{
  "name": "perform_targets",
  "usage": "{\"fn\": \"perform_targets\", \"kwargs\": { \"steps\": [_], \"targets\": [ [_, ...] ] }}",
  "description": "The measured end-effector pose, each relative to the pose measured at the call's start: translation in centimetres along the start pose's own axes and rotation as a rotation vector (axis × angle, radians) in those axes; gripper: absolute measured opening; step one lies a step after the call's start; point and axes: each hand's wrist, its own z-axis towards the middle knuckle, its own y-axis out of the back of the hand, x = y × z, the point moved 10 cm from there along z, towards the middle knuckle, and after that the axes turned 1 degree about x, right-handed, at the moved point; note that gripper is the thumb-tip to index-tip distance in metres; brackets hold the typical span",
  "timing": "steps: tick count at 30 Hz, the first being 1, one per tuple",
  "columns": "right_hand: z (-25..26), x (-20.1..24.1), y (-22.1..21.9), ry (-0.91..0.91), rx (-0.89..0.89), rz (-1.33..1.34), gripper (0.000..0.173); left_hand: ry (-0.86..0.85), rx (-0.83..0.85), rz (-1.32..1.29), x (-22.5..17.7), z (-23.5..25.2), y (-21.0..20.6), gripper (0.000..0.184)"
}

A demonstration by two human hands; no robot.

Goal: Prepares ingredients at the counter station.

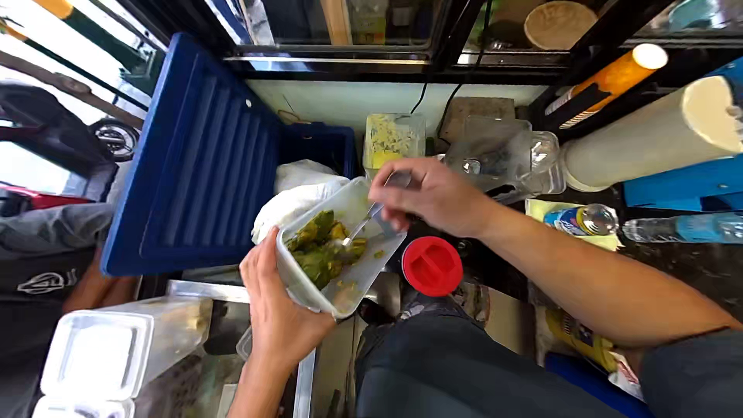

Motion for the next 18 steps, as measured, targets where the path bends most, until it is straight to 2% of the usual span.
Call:
{"fn": "perform_targets", "kwargs": {
  "steps": [3, 5, 7, 10, 14, 18],
  "targets": [
    [1.7, 1.1, 5.3, 0.114, -0.067, 0.064, 0.03, 0.035, 0.126, 0.01, -0.9, 6.7, -2.8, 0.129],
    [2.4, 2.8, 7.2, 0.186, -0.101, 0.009, 0.031, 0.029, 0.195, 0.049, -1.8, 10.3, -4.4, 0.128],
    [3.5, 3.3, 7.8, 0.22, -0.063, -0.024, 0.029, 0.018, 0.242, 0.054, -2.5, 12.9, -5.4, 0.128],
    [4.8, 0.8, 8.1, 0.187, -0.01, -0.139, 0.028, -0.034, 0.275, 0.057, -3.2, 15.3, -6.3, 0.124],
    [4.8, 1.7, 11.2, 0.245, -0.123, -0.143, 0.026, -0.004, 0.329, 0.106, -2.9, 16.8, -7.1, 0.123],
    [6.1, -0.9, 10.4, 0.231, -0.053, -0.146, 0.026, 0.006, 0.382, 0.152, -2.7, 17.5, -7.9, 0.124]
  ]
}}
